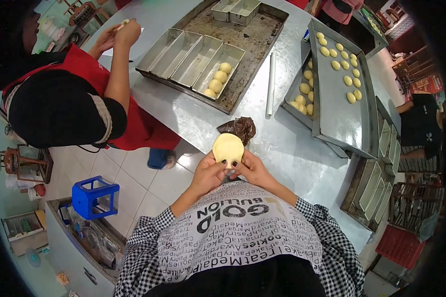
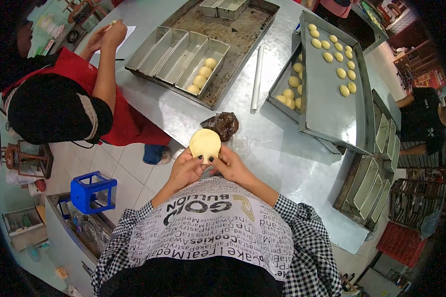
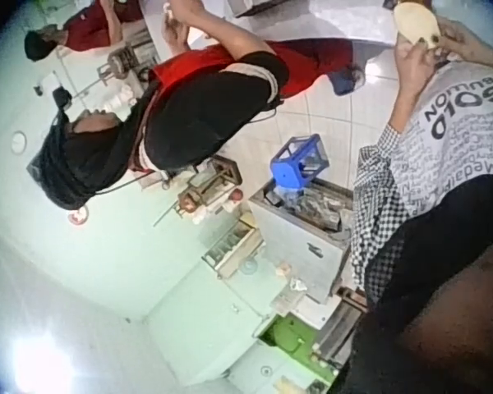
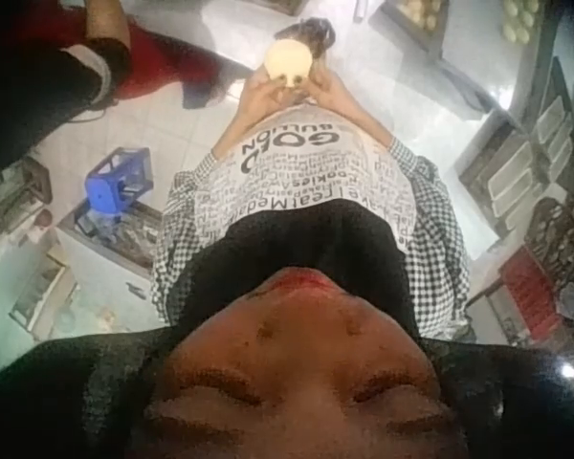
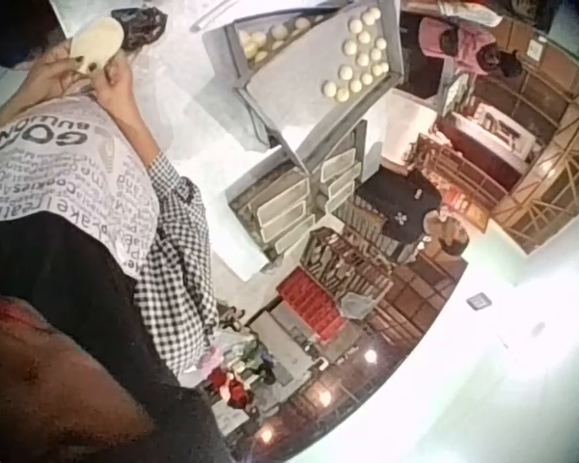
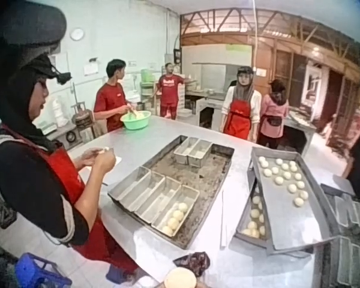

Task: Filling small dough portions with chocolate and arranging them into loaf pans in a bakery.

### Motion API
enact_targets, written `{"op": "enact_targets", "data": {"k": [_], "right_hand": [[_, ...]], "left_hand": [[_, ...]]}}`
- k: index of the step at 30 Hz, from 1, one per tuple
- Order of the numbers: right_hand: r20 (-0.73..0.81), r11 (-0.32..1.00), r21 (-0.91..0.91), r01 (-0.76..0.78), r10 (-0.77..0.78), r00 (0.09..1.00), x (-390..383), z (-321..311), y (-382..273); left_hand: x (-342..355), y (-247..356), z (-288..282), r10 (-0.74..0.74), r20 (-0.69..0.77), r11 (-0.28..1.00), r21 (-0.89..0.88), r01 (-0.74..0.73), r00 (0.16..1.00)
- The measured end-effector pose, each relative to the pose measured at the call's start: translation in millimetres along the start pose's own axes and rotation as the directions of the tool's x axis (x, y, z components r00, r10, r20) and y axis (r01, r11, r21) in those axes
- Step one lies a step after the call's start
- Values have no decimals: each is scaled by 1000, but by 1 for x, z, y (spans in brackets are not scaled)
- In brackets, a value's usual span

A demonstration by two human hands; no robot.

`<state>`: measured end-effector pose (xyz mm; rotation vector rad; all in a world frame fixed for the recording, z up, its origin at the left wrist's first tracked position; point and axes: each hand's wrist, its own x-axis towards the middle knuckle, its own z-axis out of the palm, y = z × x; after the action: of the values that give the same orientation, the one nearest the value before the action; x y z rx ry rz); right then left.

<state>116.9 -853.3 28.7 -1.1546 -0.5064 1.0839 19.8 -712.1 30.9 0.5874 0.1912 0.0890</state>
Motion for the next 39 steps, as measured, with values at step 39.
{"op": "enact_targets", "data": {"k": [39], "right_hand": [[-44,658,-744,118,-224,974,47,-66,-1]], "left_hand": [[50,-14,-38,-15,-314,984,-175,-42,949]]}}
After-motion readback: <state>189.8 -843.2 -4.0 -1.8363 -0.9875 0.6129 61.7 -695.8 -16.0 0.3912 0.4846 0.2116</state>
